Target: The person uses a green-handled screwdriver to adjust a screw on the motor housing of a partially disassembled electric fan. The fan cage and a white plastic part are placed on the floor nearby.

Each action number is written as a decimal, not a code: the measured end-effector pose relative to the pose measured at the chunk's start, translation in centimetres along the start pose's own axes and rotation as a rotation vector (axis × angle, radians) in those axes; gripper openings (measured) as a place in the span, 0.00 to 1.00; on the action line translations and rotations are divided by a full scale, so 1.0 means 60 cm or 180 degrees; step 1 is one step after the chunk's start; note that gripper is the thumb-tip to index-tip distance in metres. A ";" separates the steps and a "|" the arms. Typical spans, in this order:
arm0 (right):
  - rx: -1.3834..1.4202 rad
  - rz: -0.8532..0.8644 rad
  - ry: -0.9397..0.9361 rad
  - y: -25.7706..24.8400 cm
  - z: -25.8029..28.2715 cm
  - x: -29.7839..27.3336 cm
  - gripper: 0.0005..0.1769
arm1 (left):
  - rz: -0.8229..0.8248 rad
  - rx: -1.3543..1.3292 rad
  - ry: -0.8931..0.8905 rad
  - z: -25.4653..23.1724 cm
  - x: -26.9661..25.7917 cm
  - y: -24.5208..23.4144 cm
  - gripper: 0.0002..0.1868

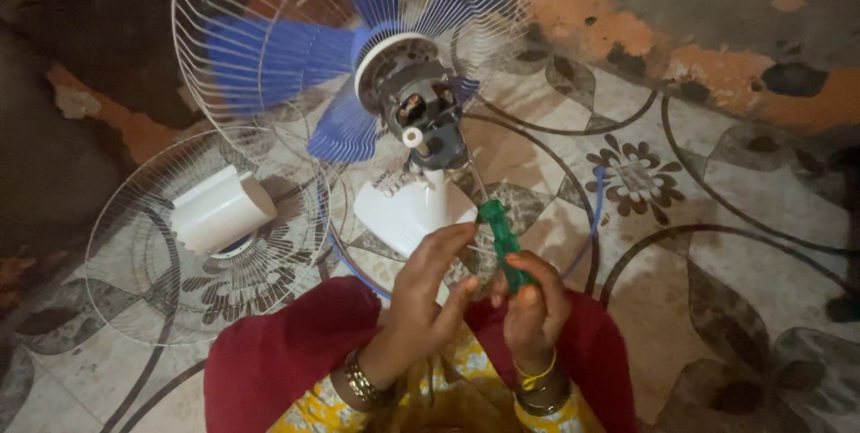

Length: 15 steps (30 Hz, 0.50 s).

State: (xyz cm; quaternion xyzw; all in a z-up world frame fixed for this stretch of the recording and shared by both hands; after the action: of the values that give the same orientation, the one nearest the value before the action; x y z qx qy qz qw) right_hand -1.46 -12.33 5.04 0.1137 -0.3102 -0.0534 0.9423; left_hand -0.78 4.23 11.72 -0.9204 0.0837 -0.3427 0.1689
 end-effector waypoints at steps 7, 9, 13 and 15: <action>0.0135 -0.0065 0.0091 -0.013 0.008 0.021 0.22 | 0.0292 0.0211 0.0086 -0.046 0.003 0.022 0.30; -0.0044 0.0041 -0.0214 -0.013 0.010 0.030 0.20 | 0.0364 0.0414 0.0185 -0.062 0.000 0.025 0.31; 0.0011 0.0081 0.0082 -0.019 0.011 0.037 0.20 | 0.0387 0.0398 0.0054 -0.081 -0.009 0.030 0.34; 0.0229 -0.0012 0.0467 -0.020 0.012 0.038 0.21 | 0.0394 0.0432 -0.0071 -0.086 -0.013 0.036 0.35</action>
State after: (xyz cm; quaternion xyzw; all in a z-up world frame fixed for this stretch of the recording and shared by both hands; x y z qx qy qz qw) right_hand -0.07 -14.02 6.60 0.1516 -0.2418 -0.0356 0.9577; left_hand -4.83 1.15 14.13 -0.9036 0.1151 -0.3263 0.2525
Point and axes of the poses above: each hand's wrist, its own x-axis towards the middle knuckle, its own y-axis out of the palm, z = x × y, the point moved 1 cm from there along x, towards the middle knuckle, and after that the axes turned 3 degrees about z, right-handed, at the moved point
